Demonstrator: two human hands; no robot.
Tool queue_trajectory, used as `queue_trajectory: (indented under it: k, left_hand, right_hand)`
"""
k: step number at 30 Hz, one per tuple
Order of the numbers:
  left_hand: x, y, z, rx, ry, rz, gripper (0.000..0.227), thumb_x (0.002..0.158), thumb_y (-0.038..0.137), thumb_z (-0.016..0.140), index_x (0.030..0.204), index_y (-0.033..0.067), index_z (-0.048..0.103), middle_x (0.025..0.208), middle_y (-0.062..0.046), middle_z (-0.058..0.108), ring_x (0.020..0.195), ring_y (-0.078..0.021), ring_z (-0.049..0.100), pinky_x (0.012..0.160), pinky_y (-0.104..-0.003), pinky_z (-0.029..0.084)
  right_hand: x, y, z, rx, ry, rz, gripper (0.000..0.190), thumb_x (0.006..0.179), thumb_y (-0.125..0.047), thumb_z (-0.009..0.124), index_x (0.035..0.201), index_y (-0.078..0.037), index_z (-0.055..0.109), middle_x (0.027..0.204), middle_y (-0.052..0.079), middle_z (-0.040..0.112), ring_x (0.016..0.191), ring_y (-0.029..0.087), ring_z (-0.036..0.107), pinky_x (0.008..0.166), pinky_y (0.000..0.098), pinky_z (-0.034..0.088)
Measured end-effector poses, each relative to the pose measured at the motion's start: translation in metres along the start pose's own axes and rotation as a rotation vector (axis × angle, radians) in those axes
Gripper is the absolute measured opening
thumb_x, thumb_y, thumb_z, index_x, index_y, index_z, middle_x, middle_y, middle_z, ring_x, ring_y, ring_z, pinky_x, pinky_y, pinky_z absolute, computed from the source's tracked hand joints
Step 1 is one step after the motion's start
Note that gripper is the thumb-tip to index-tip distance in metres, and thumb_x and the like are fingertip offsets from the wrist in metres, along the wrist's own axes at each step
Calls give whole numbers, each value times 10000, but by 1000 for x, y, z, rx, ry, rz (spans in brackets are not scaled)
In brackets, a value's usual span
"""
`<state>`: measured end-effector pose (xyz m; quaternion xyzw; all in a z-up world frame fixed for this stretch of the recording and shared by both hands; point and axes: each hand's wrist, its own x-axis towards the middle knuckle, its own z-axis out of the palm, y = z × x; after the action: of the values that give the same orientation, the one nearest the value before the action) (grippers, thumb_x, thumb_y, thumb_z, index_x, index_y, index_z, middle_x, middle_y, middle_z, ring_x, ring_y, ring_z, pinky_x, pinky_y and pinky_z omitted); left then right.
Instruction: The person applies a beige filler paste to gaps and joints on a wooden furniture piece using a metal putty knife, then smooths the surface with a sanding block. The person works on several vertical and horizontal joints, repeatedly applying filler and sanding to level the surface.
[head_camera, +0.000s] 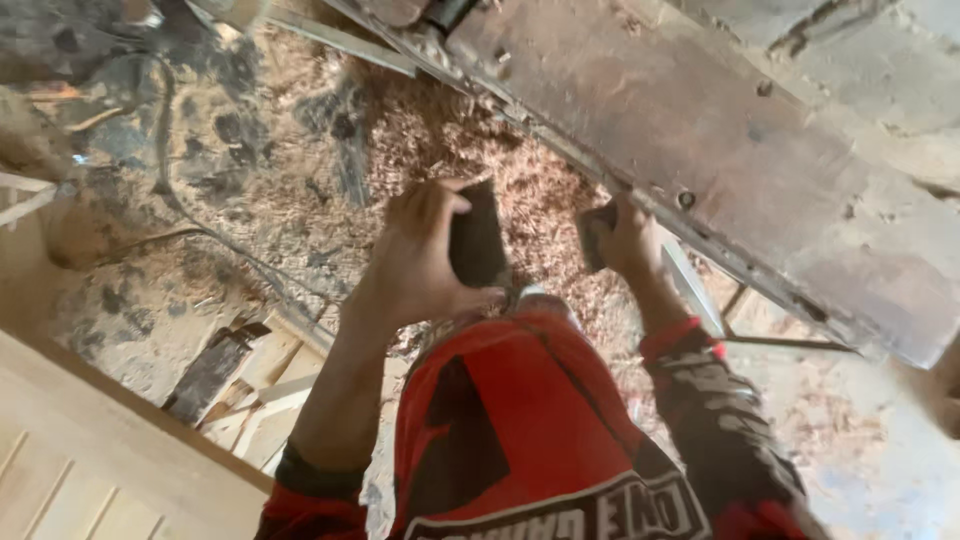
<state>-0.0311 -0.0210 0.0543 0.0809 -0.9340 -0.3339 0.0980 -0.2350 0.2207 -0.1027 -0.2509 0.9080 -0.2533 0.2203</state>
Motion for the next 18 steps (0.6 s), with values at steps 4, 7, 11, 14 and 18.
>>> queue_trajectory:
  k: [4,7,11,14,18]
  left_hand:
    - [-1,-21,7,-13,-42,-261,859,628,432,961,1216,75,445,1181,-192,541,1122,-362,551,979,-543,453]
    - [-10,-26,38,-60,-50,-310,886,597,430,962,1240,77,465,1197,-191,540,1108,-356,565,958,-542,471]
    - [-6,-23,58,-253,-155,-425,937,593,443,934,1301,64,451,1219,-188,522,1128,-351,560,943,-521,516]
    - [-7,-18,63,-264,-124,-304,933,576,422,941,1305,57,488,1246,-183,541,1155,-363,563,985,-536,494]
    - [-6,-18,56,-190,-70,-217,945,600,467,972,1295,34,501,1230,-188,537,1157,-382,553,1042,-589,405]
  right_hand:
    - [26,28,17,383,281,-161,279,922,-143,767,1097,17,619,917,144,722,826,237,711,778,419,581]
    - [-6,40,2,573,304,66,295,892,-85,786,1112,16,618,995,158,704,852,258,664,759,419,578]
    - [-10,-7,-9,1271,72,93,333,874,24,682,1175,19,539,1037,141,676,949,270,700,863,411,631]
    - [-24,-37,-13,1494,1,141,313,900,17,610,1192,13,499,1033,137,648,955,271,684,871,412,624]
    - [-34,-66,-15,1346,14,43,247,923,-2,585,1151,5,490,992,138,613,892,233,645,816,369,595]
